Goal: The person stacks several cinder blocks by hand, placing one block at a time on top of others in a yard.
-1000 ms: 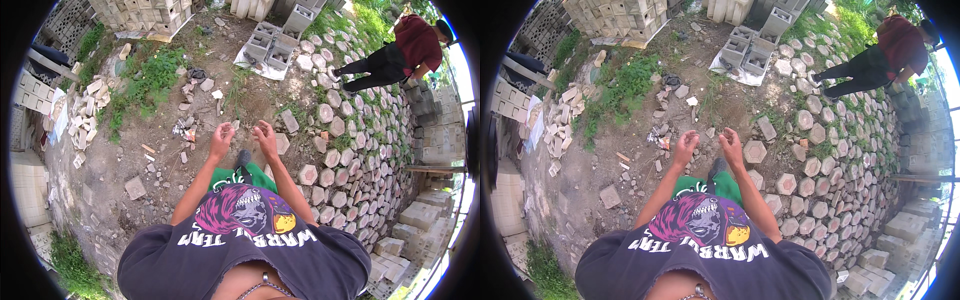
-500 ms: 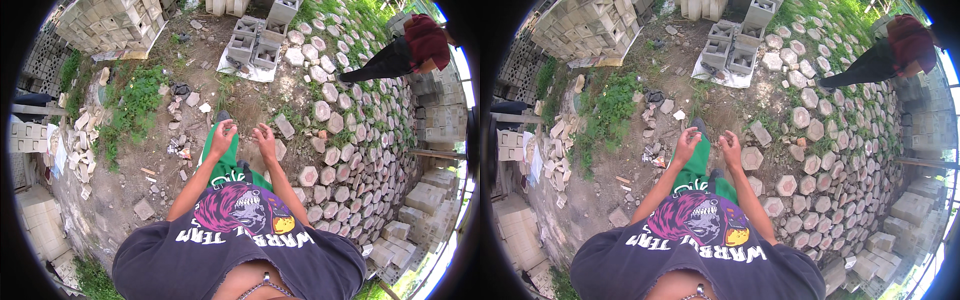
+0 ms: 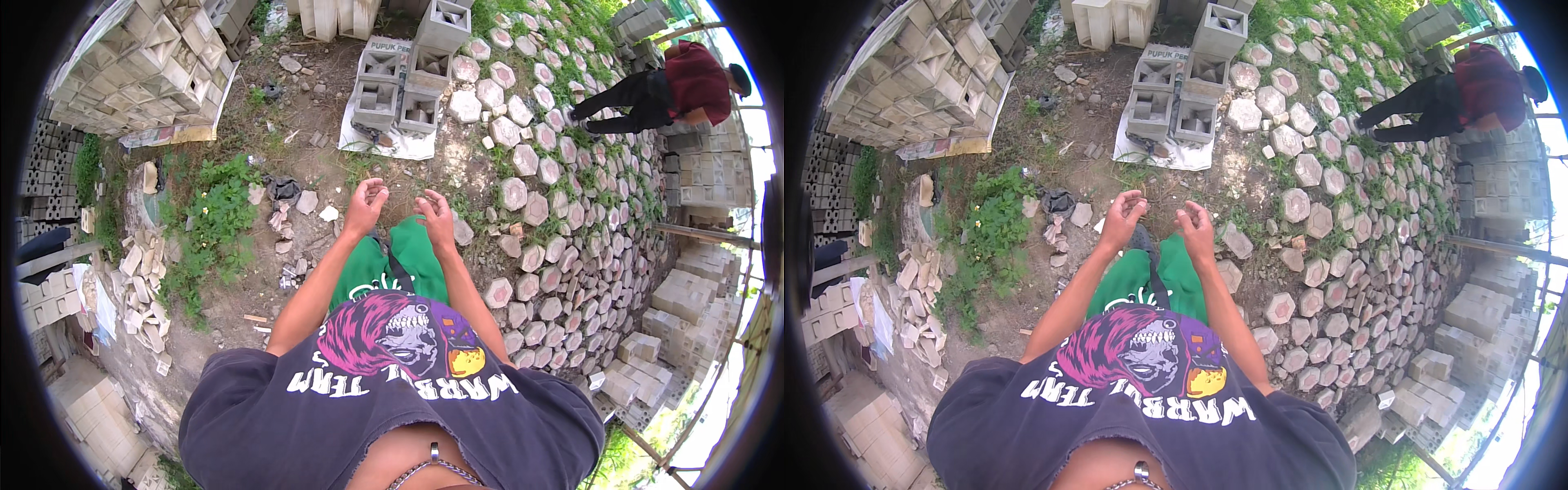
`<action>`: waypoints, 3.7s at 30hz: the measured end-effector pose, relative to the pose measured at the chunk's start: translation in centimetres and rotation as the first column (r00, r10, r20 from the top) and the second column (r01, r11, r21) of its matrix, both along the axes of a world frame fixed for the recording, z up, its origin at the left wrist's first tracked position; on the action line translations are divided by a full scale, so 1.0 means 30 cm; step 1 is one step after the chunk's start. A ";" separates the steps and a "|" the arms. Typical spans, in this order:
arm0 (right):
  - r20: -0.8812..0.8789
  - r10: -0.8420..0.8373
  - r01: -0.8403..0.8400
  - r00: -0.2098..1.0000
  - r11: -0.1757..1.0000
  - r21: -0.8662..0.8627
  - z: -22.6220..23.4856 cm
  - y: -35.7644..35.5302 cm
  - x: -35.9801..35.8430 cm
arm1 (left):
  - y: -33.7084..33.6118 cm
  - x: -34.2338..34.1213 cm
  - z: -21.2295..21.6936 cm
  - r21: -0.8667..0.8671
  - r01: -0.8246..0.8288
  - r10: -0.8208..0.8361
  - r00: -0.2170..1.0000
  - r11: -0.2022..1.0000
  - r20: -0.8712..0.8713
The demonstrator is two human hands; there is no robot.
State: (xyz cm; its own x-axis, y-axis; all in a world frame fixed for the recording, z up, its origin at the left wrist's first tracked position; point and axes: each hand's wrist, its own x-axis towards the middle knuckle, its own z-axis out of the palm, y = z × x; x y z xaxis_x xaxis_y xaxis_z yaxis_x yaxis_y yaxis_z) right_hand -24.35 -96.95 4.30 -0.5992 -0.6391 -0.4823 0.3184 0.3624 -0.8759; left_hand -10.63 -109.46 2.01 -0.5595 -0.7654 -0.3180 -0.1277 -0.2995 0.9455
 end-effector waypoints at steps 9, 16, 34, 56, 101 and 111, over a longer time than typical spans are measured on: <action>0.048 0.013 -0.018 0.999 0.994 0.108 -0.097 -0.301 -0.219 | -0.280 -0.143 -0.113 0.137 -0.057 0.042 0.993 0.989 0.113; 0.112 0.009 -0.029 0.994 0.984 0.176 -0.267 -0.647 -0.516 | -0.589 -0.356 -0.246 0.153 -0.033 -0.011 0.961 0.988 0.277; 0.040 0.128 -0.133 0.991 0.898 0.420 -1.464 -1.333 -0.937 | -1.379 -0.891 -1.413 -0.163 -0.059 0.162 0.642 0.985 0.750; 0.252 0.083 -0.150 0.964 0.954 0.258 -2.095 -1.607 -1.003 | -1.659 -0.895 -1.982 0.249 -0.051 -0.152 0.669 0.967 0.728; 0.279 0.511 -0.448 0.813 0.855 -0.259 0.302 -1.413 -0.821 | -1.126 -0.476 0.443 0.230 -0.406 0.424 0.905 0.885 -0.035; 0.293 0.666 -0.633 0.686 0.745 -0.211 0.332 -1.344 -0.942 | -0.844 -0.611 0.405 0.206 -0.687 0.705 0.709 0.697 -0.025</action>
